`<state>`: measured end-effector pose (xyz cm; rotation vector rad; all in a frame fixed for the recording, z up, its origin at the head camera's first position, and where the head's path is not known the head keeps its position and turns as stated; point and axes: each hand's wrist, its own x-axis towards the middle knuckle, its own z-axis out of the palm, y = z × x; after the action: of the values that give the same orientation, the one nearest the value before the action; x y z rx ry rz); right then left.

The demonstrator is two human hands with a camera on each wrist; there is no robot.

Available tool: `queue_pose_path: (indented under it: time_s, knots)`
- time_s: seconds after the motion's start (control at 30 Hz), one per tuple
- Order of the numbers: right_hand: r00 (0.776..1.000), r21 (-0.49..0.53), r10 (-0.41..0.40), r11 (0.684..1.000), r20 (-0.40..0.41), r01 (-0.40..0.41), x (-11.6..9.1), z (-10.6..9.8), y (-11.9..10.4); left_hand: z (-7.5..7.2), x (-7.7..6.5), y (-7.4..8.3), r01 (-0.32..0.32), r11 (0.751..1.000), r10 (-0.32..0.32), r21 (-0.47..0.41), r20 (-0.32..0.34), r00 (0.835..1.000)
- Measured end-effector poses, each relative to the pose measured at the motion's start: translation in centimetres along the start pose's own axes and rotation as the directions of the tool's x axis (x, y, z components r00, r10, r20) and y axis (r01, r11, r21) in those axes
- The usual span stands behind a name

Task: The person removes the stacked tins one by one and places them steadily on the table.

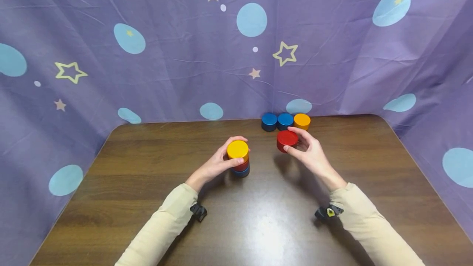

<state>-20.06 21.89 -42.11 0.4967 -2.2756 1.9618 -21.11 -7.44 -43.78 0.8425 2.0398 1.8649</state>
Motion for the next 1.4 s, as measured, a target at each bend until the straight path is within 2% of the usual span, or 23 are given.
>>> queue_pose_path:
  time_s: [0.2,0.4,0.63,1.17,1.4]
  knots:
    - [0.999,0.02,-0.01,1.0,-0.04,0.011,-0.2,-1.2,0.9,0.0,0.0,-0.1,0.013,1.0,-0.013,0.015,0.001,1.0]
    - [0.997,-0.013,0.012,1.0,-0.075,-0.013,0.0,-2.5,1.9,0.0,0.0,0.1,0.028,0.999,-0.028,0.025,0.006,1.0]
    - [0.992,-0.021,0.081,0.996,-0.099,-0.083,0.7,-3.8,3.0,0.2,-0.7,2.9,0.011,1.0,-0.011,0.015,0.01,1.0]
    - [0.965,-0.086,0.176,0.977,-0.193,-0.195,2.0,-6.1,5.6,0.3,-0.7,2.9,0.032,0.999,-0.032,0.006,0.013,0.999]
    - [0.944,-0.177,0.228,0.946,-0.24,-0.273,3.0,-7.1,6.5,0.3,-0.7,2.9,0.033,0.999,-0.033,0.021,0.013,0.999]
